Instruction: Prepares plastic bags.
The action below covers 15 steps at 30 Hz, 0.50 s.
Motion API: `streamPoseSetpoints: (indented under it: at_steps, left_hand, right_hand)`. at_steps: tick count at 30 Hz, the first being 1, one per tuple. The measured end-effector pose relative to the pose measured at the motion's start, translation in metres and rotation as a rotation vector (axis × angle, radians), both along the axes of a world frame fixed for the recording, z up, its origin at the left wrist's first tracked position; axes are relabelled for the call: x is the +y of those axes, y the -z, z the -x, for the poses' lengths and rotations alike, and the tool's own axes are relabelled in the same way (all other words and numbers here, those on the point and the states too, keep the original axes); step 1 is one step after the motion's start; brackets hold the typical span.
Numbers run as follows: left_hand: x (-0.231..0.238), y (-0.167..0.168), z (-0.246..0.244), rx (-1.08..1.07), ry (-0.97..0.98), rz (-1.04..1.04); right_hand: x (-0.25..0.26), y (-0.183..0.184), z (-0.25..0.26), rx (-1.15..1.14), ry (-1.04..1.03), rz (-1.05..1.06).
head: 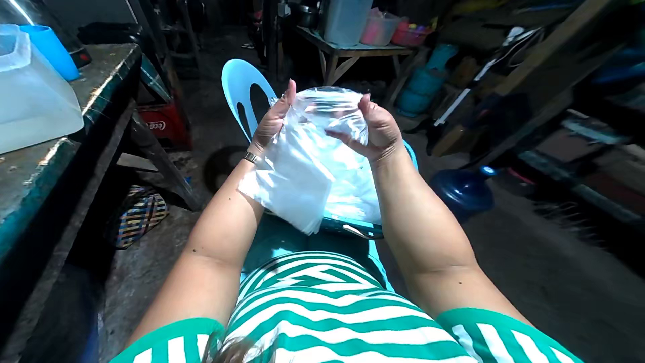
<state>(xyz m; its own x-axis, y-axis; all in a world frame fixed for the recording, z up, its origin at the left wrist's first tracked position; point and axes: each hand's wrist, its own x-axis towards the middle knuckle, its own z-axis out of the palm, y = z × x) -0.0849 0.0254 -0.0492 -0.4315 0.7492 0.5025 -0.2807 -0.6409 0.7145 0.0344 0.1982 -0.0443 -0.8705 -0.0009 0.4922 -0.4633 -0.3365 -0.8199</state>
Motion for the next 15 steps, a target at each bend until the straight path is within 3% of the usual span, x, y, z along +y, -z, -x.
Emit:
streamPoseSetpoints:
  at_steps: [3, 5, 7, 10, 13, 15]
  left_hand:
    - [-0.013, 0.001, -0.012, 0.205, -0.207, 0.073]
    - [-0.010, -0.001, -0.011, 0.245, -0.231, 0.166]
    - [0.006, -0.003, -0.006, 0.156, -0.302, 0.289]
    - [0.023, -0.003, -0.003, 0.037, -0.620, 0.510]
    - [0.024, 0.003, 0.002, 0.196, -0.757, 0.641]
    - [0.024, 0.005, 0.004, 0.270, -0.749, 0.739]
  right_hand:
    - [0.000, -0.003, 0.006, -0.044, 0.046, 0.226]
    - [0.002, -0.003, 0.008, -0.027, 0.035, 0.255]
    - [0.004, 0.001, 0.008, 0.022, 0.007, 0.168]
    - [0.004, 0.002, 0.009, 0.073, -0.054, -0.049]
    - [-0.005, -0.006, 0.005, -0.073, 0.256, -0.129]
    - [-0.008, -0.009, 0.009, -0.239, 0.680, -0.439]
